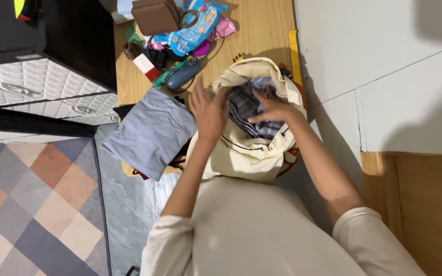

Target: The person folds several pieces of clothing on a table and places them into a backpack. They handle a maroon top, a light blue shirt, and a striped shirt, folding each and arranging them inside the bag.

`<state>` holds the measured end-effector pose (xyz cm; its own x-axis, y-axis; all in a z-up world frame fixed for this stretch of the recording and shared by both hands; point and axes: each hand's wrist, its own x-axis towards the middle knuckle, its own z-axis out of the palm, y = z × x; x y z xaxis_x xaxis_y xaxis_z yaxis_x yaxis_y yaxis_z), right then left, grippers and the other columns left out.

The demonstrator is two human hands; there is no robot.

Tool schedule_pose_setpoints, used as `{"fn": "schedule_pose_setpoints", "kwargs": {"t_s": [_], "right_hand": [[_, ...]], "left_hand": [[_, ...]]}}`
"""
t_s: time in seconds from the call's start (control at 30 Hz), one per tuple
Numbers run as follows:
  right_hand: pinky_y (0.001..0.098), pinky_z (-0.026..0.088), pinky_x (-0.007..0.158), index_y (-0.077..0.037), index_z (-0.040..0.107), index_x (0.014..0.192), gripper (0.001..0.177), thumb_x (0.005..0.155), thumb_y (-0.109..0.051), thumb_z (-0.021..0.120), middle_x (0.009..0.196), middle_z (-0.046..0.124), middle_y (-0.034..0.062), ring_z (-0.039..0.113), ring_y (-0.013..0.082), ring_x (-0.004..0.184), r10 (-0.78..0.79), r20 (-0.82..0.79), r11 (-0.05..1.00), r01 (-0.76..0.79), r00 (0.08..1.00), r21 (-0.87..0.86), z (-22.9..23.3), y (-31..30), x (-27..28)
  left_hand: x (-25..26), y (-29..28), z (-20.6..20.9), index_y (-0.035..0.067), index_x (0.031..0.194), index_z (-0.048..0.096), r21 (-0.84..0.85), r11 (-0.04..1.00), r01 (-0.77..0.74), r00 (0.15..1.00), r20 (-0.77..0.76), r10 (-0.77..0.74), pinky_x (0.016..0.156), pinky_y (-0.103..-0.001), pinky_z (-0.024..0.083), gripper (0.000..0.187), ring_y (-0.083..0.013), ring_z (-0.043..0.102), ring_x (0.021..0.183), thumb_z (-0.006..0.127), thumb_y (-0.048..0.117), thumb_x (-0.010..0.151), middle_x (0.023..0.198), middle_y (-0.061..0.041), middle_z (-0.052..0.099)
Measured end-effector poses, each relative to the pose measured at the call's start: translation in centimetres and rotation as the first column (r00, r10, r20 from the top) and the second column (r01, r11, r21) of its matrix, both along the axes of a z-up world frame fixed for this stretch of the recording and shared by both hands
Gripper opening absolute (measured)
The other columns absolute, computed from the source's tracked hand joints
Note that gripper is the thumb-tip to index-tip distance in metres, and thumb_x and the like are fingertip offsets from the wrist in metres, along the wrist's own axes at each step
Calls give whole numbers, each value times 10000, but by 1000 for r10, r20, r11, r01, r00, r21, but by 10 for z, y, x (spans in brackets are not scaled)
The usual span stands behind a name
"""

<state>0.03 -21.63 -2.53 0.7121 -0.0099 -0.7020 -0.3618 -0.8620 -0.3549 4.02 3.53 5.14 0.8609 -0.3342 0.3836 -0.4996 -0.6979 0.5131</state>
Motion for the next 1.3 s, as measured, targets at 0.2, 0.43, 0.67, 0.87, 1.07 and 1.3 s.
{"fn": "schedule_pose_setpoints", "kwargs": {"t_s": [0.2, 0.43, 0.67, 0.87, 1.07, 1.3], "right_hand": [[528, 127, 1255, -373, -57, 1639, 1427, 584, -705, 844, 1658, -237, 246, -82, 450, 1565, 72, 48, 991, -66, 996, -118, 3, 11, -17], [581, 192, 1246, -400, -114, 1641, 1385, 619, -803, 729, 1702, -194, 210, 38, 486, 1564, -39, -46, 973, 27, 998, -229, 12, 29, -9], [507, 134, 1264, -270, -87, 1644, 1096, 856, -783, 476, 1705, -88, 187, 11, 366, 1592, -164, 26, 985, 165, 986, -42, -14, -21, -11], [441, 176, 1311, -149, 92, 1681, 760, 1063, -395, 460, 1762, 95, 184, 115, 341, 1630, -486, 111, 854, 445, 867, 268, -67, -57, -30], [579, 156, 1220, -422, 59, 1644, 1048, 804, -60, 570, 1698, -187, 139, -77, 459, 1542, -96, 191, 986, 119, 977, -113, -51, -1, -34], [692, 191, 1203, -518, 276, 1565, 696, 970, -372, 606, 1690, -173, 217, -94, 657, 1476, -165, 119, 933, 194, 979, -302, -5, 68, -11]], "left_hand": [[-86, 21, -2, 229, 1427, 550, -24, 992, -128, 937, -332, 113, 965, -554, 456, 591, -495, 518, 1203, 752, 335, 883, 1363, -337, 462], [-86, 4, -59, 108, 1317, 442, -168, 981, -95, 811, -585, -21, 754, -527, 525, 553, -467, 670, 870, 765, 263, 895, 957, -258, 662], [-52, -14, -69, 80, 1209, 442, -383, 924, -14, 884, -435, -168, 810, -522, 500, 465, -469, 632, 945, 715, 78, 834, 1026, -262, 631], [7, -45, -24, 99, 1176, 588, -315, 924, 217, 931, -218, -294, 826, -532, 481, 382, -467, 590, 945, 648, -15, 816, 1051, -250, 565], [11, -58, -19, 76, 1085, 703, -248, 945, 214, 962, -113, -248, 838, -501, 480, 390, -432, 563, 929, 601, -98, 751, 1022, -212, 571], [11, -54, -24, 17, 1090, 694, -19, 979, 203, 974, -95, -204, 960, -497, 472, 360, -428, 532, 1103, 616, -94, 757, 1169, -246, 541]]}}
